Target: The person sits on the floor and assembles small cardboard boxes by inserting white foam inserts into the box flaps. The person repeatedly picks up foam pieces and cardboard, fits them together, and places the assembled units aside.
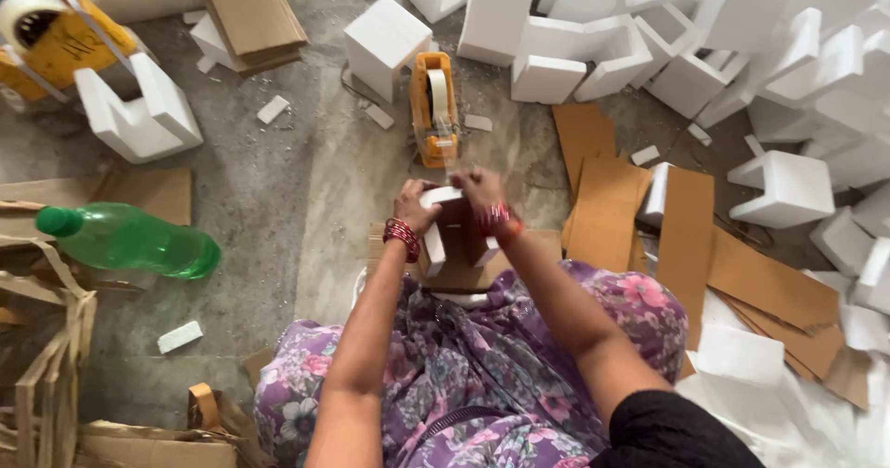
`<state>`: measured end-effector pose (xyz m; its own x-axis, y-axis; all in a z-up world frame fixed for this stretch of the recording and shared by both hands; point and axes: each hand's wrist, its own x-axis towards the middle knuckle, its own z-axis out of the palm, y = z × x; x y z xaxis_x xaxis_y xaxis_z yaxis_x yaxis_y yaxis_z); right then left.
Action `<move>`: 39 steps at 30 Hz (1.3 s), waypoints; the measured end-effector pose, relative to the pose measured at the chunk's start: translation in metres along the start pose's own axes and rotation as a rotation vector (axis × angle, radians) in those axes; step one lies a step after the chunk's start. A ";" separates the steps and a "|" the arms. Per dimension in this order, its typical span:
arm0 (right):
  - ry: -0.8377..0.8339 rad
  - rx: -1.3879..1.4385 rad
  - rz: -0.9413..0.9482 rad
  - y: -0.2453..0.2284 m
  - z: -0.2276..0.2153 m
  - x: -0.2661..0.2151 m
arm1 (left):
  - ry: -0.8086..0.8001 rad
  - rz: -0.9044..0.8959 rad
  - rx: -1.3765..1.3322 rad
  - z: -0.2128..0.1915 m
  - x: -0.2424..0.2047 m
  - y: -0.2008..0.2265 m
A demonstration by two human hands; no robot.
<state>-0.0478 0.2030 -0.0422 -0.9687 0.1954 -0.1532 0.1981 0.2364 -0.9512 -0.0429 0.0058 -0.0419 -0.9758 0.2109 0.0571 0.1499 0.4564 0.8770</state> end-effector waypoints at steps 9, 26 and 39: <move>0.144 -0.207 0.024 -0.041 0.014 -0.153 | -0.003 0.035 -0.003 0.001 -0.009 0.006; 0.336 -0.275 -0.290 0.101 0.079 -0.090 | -0.065 0.004 0.012 0.003 -0.011 0.021; -0.394 -0.849 -0.154 0.059 0.038 -0.103 | -0.042 0.031 0.025 -0.003 -0.027 0.023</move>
<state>0.0579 0.1608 -0.0931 -0.9433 -0.1946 -0.2688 -0.0441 0.8764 -0.4796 -0.0140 0.0081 -0.0222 -0.9632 0.2613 0.0635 0.1846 0.4707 0.8628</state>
